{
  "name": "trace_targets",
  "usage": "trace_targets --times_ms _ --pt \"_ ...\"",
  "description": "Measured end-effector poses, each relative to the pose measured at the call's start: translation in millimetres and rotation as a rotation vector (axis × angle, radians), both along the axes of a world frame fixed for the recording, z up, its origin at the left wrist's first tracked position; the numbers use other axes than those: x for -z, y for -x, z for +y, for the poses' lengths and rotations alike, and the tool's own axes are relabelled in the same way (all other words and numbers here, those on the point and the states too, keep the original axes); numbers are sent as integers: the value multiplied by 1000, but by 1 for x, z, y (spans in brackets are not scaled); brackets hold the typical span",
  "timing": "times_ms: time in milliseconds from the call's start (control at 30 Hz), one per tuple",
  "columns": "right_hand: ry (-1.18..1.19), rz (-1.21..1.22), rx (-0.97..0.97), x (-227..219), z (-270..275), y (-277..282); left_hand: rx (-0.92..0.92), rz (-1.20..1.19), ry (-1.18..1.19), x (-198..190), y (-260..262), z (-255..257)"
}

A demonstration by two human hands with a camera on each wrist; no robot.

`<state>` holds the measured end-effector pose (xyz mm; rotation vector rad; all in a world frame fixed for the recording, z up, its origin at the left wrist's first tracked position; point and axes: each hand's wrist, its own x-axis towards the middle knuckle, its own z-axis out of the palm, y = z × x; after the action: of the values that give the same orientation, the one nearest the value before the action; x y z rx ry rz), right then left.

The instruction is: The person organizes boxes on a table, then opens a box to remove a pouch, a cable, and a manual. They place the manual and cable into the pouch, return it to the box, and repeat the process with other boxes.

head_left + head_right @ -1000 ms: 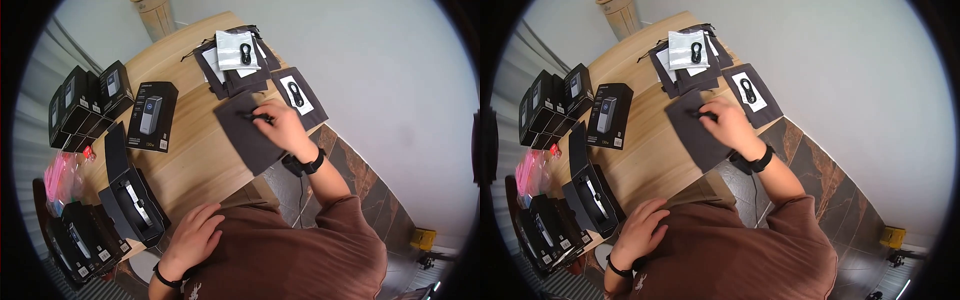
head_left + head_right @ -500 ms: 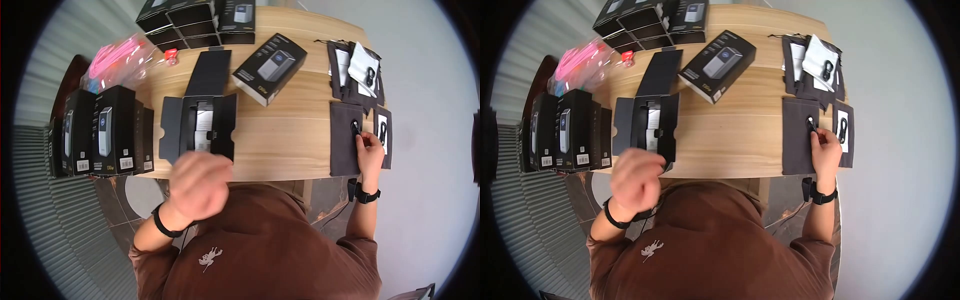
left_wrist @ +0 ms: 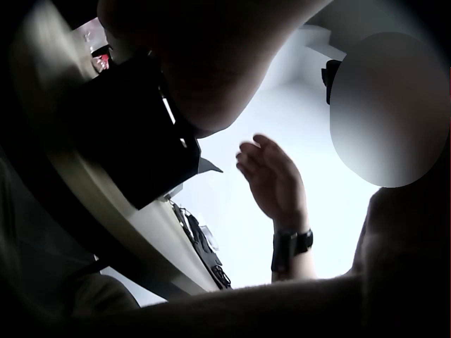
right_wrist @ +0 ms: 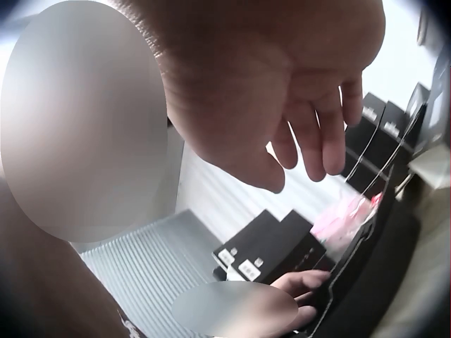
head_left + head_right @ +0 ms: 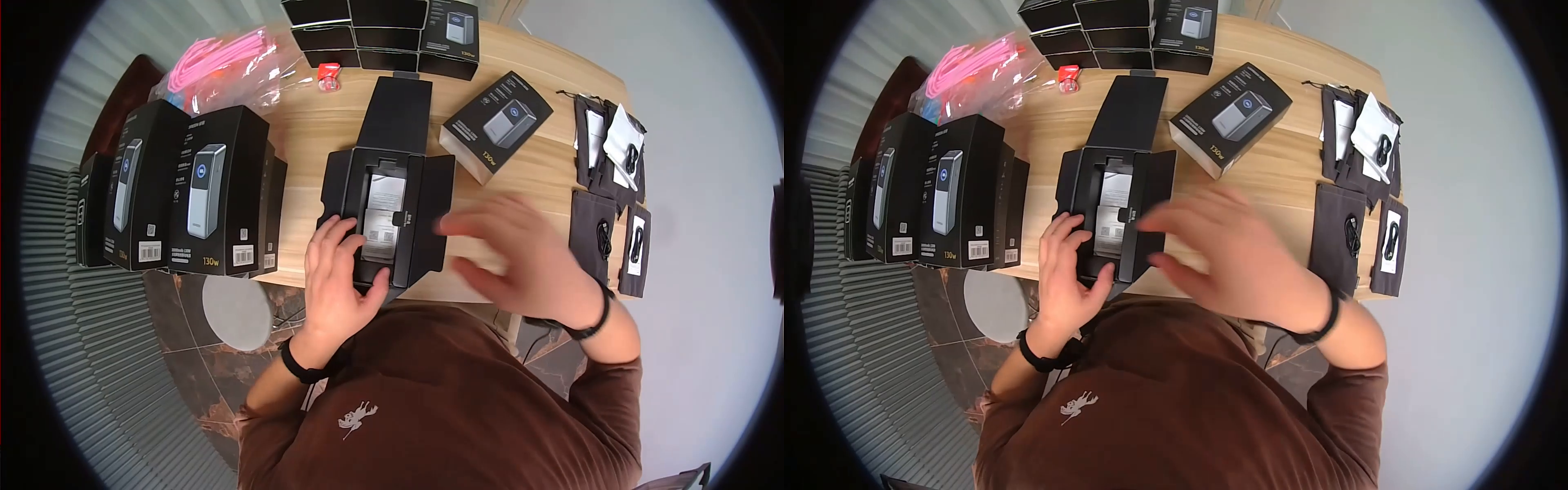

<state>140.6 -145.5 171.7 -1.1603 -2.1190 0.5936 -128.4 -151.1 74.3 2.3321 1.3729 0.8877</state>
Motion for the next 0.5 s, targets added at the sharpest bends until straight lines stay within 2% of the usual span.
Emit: trace_targets --times_ms 67,167,267,367,500 --pt "-85 -106 -150 18 34 34 15 -19 9 3 3 2" --pt "59 -588 -185 52 64 67 102 -54 32 6 17 13" --pt "-60 -859 -147 69 75 84 240 -164 52 25 37 26" --pt "17 -990 -135 67 74 100 289 -249 80 37 46 31" --pt "33 -1000 -120 72 78 103 302 -253 91 33 47 36"
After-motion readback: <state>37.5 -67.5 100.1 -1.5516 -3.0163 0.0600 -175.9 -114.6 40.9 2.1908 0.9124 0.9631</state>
